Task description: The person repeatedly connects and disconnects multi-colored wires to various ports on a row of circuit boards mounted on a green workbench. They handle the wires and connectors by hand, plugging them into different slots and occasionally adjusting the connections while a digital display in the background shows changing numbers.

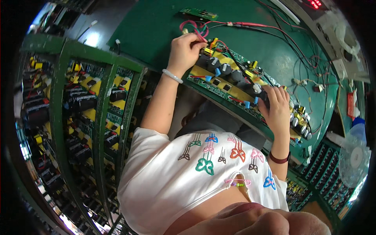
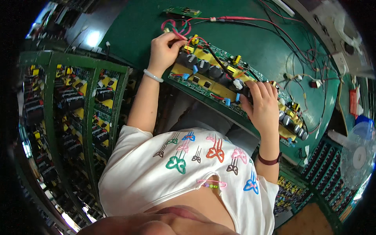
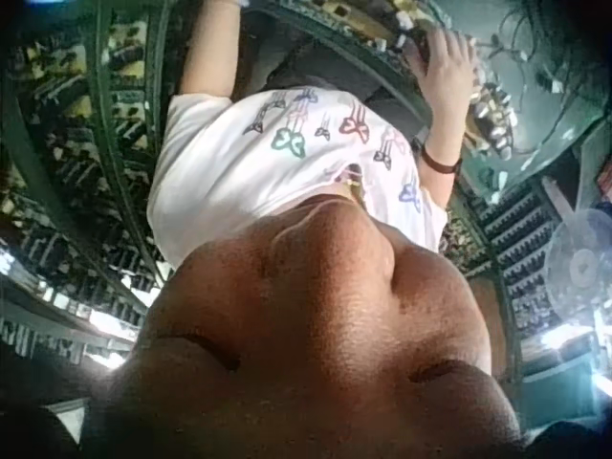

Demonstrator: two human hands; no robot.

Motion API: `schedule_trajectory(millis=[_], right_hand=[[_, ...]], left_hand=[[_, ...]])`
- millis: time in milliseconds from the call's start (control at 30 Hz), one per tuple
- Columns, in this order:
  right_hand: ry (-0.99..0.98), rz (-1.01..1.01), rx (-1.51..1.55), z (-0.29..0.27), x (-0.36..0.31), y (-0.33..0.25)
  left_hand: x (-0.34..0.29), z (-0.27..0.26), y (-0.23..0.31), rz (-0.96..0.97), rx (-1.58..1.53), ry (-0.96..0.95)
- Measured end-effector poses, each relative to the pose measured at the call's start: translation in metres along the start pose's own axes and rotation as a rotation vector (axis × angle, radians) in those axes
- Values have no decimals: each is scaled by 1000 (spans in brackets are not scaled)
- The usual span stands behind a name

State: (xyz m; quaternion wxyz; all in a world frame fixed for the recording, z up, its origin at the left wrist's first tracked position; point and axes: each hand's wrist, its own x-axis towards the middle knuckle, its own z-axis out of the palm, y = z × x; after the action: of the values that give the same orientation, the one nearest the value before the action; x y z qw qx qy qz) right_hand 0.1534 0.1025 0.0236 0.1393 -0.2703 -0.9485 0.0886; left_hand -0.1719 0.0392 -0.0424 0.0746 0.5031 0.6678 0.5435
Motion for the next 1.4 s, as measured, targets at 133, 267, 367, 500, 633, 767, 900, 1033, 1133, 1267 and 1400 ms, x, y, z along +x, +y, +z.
schedule_trajectory(millis=[133, 267, 367, 500, 633, 767, 900, 1033, 1133, 1267, 1400], right_hand=[[56, 8, 115, -5, 1, 0], [181, 12, 181, -17, -4, 7], [252, 120, 107, -37, -5, 27], [246, 268, -10, -58, -13, 82], [179, 281, -55, -63, -12, 120], [132, 263, -103, -58, -6, 138], [24, 253, -193, -56, 3, 131], [-77, 277, -379, -43, 10, 139], [-147, 292, -451, -34, 15, 145], [-166, 229, -466, -25, 13, 166], [79, 335, -288, -44, 24, 171]], left_hand=[[-13, -2, 0, -125, -134, 141], [-24, -6, 46, 103, -100, 64], [-16, 1, 85, 381, -21, -211], [-7, 23, 102, 514, 35, -422], [0, 41, 94, 577, 173, -633], [7, 48, 100, 349, 2, -589], [16, 52, 96, 216, -148, -335], [12, 58, 82, 141, -234, -343], [12, 59, 80, 125, -267, -371], [12, 60, 85, 219, -229, -356], [14, 58, 87, 287, -272, -325]])
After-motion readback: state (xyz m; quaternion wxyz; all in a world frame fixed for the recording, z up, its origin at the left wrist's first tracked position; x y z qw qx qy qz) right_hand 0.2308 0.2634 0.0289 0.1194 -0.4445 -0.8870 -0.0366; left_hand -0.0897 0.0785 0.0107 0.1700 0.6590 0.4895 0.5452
